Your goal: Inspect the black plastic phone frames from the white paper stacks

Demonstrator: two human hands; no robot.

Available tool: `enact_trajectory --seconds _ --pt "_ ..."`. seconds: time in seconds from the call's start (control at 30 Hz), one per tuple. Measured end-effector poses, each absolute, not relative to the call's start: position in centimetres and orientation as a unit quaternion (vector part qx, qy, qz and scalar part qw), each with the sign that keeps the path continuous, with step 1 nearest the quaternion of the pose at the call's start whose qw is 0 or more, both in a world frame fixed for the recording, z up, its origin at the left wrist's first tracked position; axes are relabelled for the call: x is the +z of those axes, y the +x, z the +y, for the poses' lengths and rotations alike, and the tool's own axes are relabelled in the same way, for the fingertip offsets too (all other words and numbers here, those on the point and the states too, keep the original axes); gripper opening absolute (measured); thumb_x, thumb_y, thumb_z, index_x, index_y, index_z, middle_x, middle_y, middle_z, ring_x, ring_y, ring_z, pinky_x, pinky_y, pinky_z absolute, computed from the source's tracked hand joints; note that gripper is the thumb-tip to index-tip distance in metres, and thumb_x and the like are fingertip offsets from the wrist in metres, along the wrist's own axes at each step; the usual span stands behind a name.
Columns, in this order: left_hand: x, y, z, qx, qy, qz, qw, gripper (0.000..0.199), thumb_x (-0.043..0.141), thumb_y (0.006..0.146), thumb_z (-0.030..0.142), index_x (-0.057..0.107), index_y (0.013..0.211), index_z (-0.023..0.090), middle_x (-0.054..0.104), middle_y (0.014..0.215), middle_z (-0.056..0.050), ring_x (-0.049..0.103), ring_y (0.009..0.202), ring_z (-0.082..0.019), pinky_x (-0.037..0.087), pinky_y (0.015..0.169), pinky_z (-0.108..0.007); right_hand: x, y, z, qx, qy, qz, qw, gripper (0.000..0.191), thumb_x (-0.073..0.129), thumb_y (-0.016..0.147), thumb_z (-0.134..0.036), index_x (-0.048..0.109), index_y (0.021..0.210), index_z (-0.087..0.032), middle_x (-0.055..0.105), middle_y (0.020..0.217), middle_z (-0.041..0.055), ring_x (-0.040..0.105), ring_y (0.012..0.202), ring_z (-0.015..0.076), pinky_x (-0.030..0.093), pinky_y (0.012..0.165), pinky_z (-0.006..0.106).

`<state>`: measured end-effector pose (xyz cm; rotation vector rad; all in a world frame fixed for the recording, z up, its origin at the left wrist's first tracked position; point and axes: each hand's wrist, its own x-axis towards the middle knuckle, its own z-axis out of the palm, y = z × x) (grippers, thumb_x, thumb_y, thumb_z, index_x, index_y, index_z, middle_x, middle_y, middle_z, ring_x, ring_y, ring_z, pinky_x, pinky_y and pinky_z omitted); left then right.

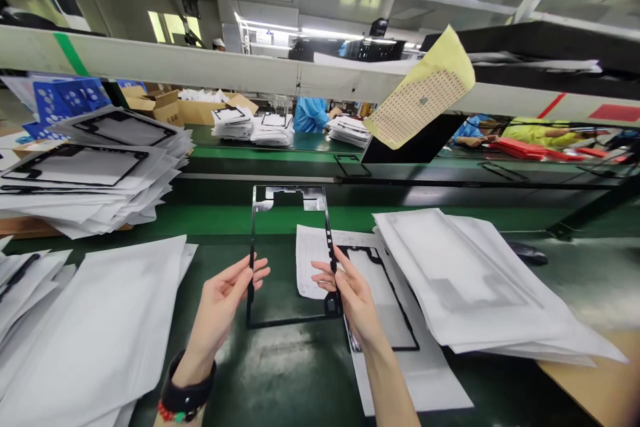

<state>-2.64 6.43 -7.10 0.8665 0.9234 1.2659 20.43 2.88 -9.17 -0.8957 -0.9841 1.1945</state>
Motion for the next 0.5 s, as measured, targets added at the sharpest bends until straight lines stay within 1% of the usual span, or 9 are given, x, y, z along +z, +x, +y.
enact_trajectory --seconds 0.17,0.23,0.27,0.33,0.4,0.43,0.5 --pt "-5.9 -2.7 5.9 0.551 0.352 0.433 0.620 0.046 0.081 0.070 0.035 0.069 0.107 0.012 0.076 0.093 -0.011 0.073 0.076 -0.016 0.057 0.062 -0.017 -7.9 20.2 2.3 0.513 -0.398 -0.437 0.622 0.057 0.061 0.090 -0.045 0.047 0.140 -0.023 0.075 0.104 0.0095 0.070 0.086 0.0216 0.050 0.086 0.040" --pt "-5.3 -2.7 5.7 0.553 0.340 0.439 0.621 0.049 0.080 0.071 0.033 0.067 0.112 0.011 0.076 0.083 -0.008 0.071 0.068 -0.014 0.055 0.056 -0.014 -7.5 20.0 1.9 0.510 -0.394 -0.446 0.621 0.054 0.059 0.091 -0.045 0.049 0.138 -0.023 0.075 0.102 0.0090 0.070 0.084 0.0215 0.050 0.086 0.040" --pt "-5.0 -2.7 5.6 0.554 0.334 0.440 0.623 0.051 0.079 0.073 0.031 0.064 0.118 0.012 0.075 0.078 -0.006 0.070 0.065 -0.012 0.054 0.054 -0.013 -7.3 19.9 1.7 0.506 -0.393 -0.451 0.621 0.053 0.058 0.091 -0.046 0.050 0.138 -0.022 0.075 0.101 0.0090 0.070 0.084 0.0217 0.051 0.085 0.040" --pt "-4.1 -2.6 5.3 0.555 0.308 0.444 0.632 0.054 0.073 0.079 0.023 0.056 0.129 0.014 0.072 0.071 -0.003 0.067 0.059 -0.009 0.052 0.051 -0.011 -7.1 19.5 1.4 0.491 -0.393 -0.456 0.629 0.053 0.055 0.092 -0.049 0.050 0.136 -0.021 0.075 0.100 0.0099 0.070 0.082 0.0226 0.051 0.084 0.041" --pt "-3.1 -2.3 4.8 0.546 0.253 0.448 0.661 0.046 0.061 0.087 0.012 0.053 0.133 0.015 0.069 0.067 0.000 0.064 0.053 -0.006 0.052 0.049 -0.010 -7.0 19.2 1.2 0.464 -0.405 -0.456 0.643 0.054 0.047 0.094 -0.055 0.051 0.135 -0.019 0.075 0.099 0.0106 0.070 0.082 0.0234 0.050 0.084 0.042" --pt "-2.5 -2.1 4.6 0.538 0.217 0.446 0.682 0.041 0.055 0.090 0.009 0.054 0.131 0.015 0.067 0.066 0.000 0.062 0.051 -0.005 0.052 0.048 -0.010 -6.9 19.0 1.1 0.443 -0.418 -0.455 0.649 0.055 0.042 0.095 -0.057 0.052 0.133 -0.018 0.075 0.097 0.0105 0.069 0.082 0.0238 0.050 0.084 0.042" --pt "-1.3 -1.8 4.0 0.519 0.137 0.434 0.723 0.031 0.047 0.093 0.008 0.061 0.121 0.012 0.066 0.064 0.000 0.061 0.048 -0.004 0.053 0.049 -0.009 -6.8 18.9 1.0 0.386 -0.455 -0.457 0.660 0.057 0.034 0.096 -0.060 0.057 0.127 -0.017 0.075 0.092 0.0097 0.069 0.083 0.0243 0.051 0.082 0.041"
